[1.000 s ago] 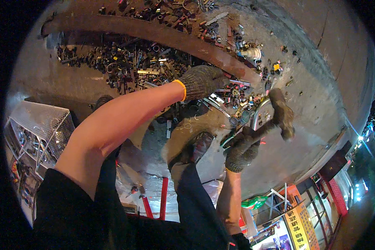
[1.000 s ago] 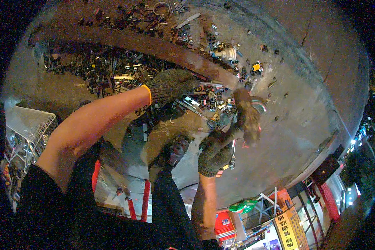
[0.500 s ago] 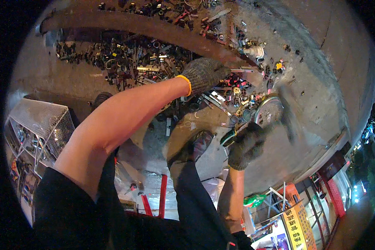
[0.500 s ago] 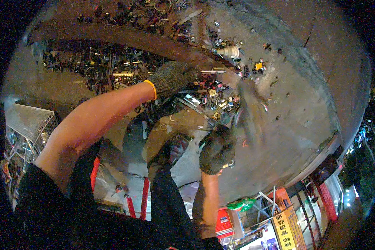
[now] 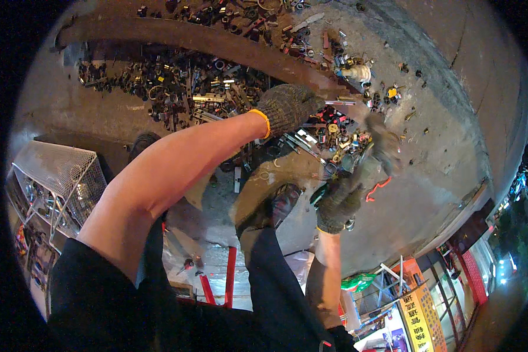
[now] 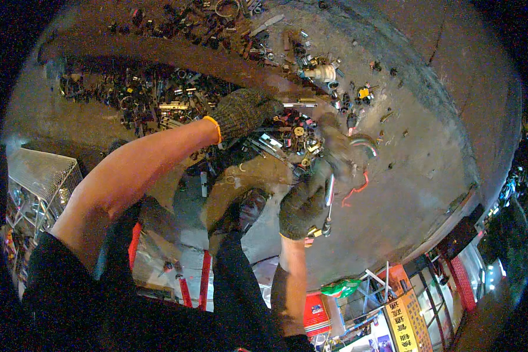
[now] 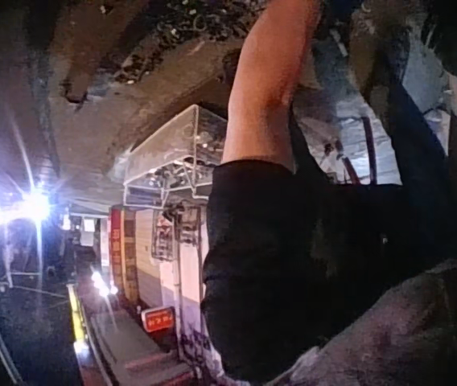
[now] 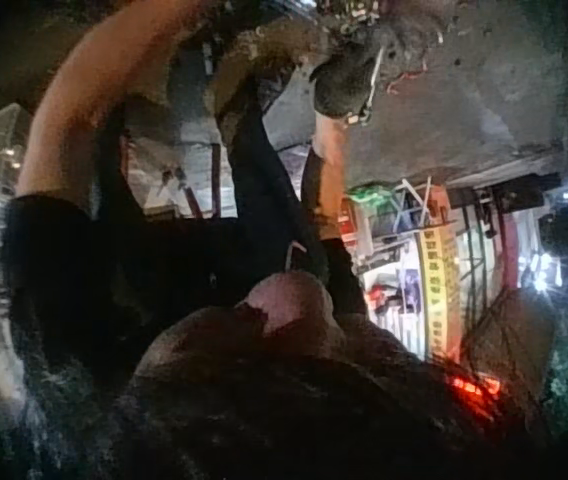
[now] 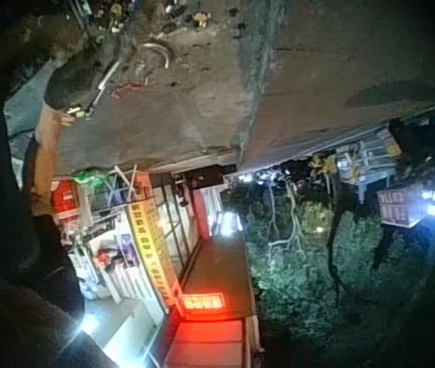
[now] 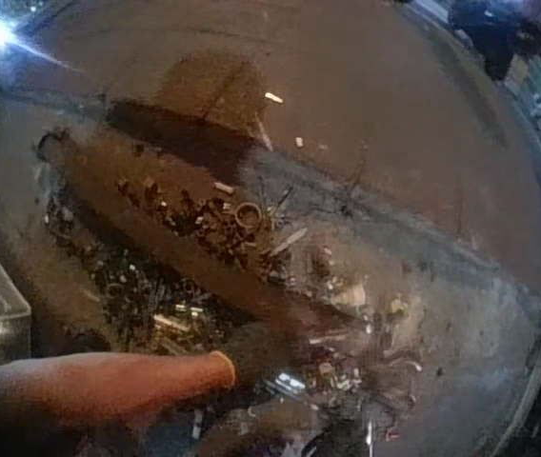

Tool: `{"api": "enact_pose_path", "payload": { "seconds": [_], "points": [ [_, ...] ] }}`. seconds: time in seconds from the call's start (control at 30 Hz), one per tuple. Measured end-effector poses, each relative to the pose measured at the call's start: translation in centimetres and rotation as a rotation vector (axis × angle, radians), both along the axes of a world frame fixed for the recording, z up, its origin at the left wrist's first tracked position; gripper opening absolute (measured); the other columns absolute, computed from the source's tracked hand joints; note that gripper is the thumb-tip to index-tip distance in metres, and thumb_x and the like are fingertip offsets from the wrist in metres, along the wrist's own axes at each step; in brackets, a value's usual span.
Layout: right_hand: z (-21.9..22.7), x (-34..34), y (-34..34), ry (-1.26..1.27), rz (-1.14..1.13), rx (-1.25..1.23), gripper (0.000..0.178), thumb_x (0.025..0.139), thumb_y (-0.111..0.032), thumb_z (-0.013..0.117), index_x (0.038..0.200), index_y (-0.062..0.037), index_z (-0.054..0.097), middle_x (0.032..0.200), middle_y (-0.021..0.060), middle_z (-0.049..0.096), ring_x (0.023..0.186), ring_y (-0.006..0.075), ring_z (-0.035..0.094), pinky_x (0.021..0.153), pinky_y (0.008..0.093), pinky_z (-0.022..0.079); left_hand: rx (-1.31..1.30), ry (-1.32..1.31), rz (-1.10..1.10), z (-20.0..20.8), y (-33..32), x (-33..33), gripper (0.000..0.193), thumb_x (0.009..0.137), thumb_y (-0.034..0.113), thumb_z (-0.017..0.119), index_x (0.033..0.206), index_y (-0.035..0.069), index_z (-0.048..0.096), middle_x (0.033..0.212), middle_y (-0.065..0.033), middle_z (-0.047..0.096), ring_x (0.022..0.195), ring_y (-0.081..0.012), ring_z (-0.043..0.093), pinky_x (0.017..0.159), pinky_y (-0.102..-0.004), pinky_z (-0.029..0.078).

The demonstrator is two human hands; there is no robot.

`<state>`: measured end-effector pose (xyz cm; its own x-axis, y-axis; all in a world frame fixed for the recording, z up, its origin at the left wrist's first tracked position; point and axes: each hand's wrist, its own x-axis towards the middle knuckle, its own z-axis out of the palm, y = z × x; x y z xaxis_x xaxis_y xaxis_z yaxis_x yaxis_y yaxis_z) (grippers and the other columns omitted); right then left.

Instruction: The person bends a curved metal rod into a U-shape using a pipe wrench and a wooden block on a workbench. They repeatedly adjust the rod's curvature, inspect it, and reposition it on the block to refine the bend.

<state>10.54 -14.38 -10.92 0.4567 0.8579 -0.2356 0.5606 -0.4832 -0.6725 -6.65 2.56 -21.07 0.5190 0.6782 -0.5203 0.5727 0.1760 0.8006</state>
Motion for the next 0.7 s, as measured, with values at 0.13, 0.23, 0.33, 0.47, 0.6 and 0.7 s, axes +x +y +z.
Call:
{"api": "enact_pose_path", "payload": {
  "seconds": [0.13, 0.23, 0.33, 0.47, 0.6, 0.7],
  "points": [
    [0.3, 0.1, 0.6, -0.234, 0.081, -0.446, 0.053, 0.107, -0.039, 0.052, 0.135, 0.0059, 0.057, 0.104, 0.0157, 0.076, 0.085, 0.0319, 0.072, 0.073, 0.0418, 0.056, 0.020, -0.003, 0.025, 0.1, -0.3, 0.3, 0.056, 0.103, 0.054, 0.046, 0.115, 0.006, 0.072, 0.113, -0.0235, 0.072, 0.107, -0.0425, 0.067, 0.093, -0.0529, 0.051],
    [1.6, 0.0, -0.9, -0.070, -0.043, 0.006, 0.044, 0.105, -0.037, 0.055, 0.119, 0.0035, 0.062, 0.088, 0.0117, 0.071, 0.072, 0.0273, 0.068, 0.064, 0.0408, 0.055, 0.017, 0.002, 0.018, -0.6, -0.7, 0.3, 0.055, 0.103, 0.054, 0.045, 0.118, 0.008, 0.071, 0.115, -0.0234, 0.072, 0.108, -0.0423, 0.067, 0.094, -0.0528, 0.051],
    [2.8, 0.8, -2.8, 0.363, -0.237, 0.259, 0.028, 0.102, -0.029, 0.057, 0.099, -0.0022, 0.061, 0.081, 0.0075, 0.063, 0.071, 0.0215, 0.064, 0.064, 0.0349, 0.054, 0.269, -0.028, -0.084, -1.7, -1.1, 0.0, 0.053, 0.103, 0.053, 0.046, 0.121, 0.010, 0.071, 0.115, -0.0236, 0.072, 0.108, -0.0424, 0.067, 0.094, -0.0527, 0.051],
    [-0.6, 1.3, 0.2, -0.368, 0.102, -0.474, 0.027, 0.107, -0.024, 0.055, 0.109, -0.0003, 0.067, 0.090, 0.0079, 0.069, 0.080, 0.0212, 0.065, 0.072, 0.0388, 0.052, 0.082, -0.048, 0.017, -1.2, -0.6, 0.6, 0.049, 0.102, 0.052, 0.049, 0.120, 0.012, 0.071, 0.114, -0.0233, 0.072, 0.107, -0.0426, 0.067, 0.093, -0.0522, 0.051],
    [0.2, 0.6, 0.5, -0.042, -0.127, -0.110, 0.040, 0.107, -0.037, 0.053, 0.116, 0.0004, 0.064, 0.082, 0.0058, 0.065, 0.068, 0.0162, 0.057, 0.060, 0.0338, 0.045, -0.037, -0.078, 0.035, -1.1, -1.4, 0.8, 0.050, 0.102, 0.052, 0.049, 0.115, 0.009, 0.073, 0.111, -0.0223, 0.072, 0.104, -0.0430, 0.068, 0.091, -0.0525, 0.052],
    [1.8, -0.4, 0.2, -0.026, -0.022, 0.064, 0.048, 0.107, -0.047, 0.052, 0.108, 0.0004, 0.063, 0.074, 0.0036, 0.059, 0.065, 0.0126, 0.053, 0.057, 0.0302, 0.042, 0.099, -0.077, 0.037, -2.2, -1.8, 1.2, 0.051, 0.102, 0.052, 0.050, 0.113, 0.008, 0.073, 0.111, -0.0226, 0.072, 0.103, -0.0426, 0.068, 0.091, -0.0525, 0.052]
  ]
}}
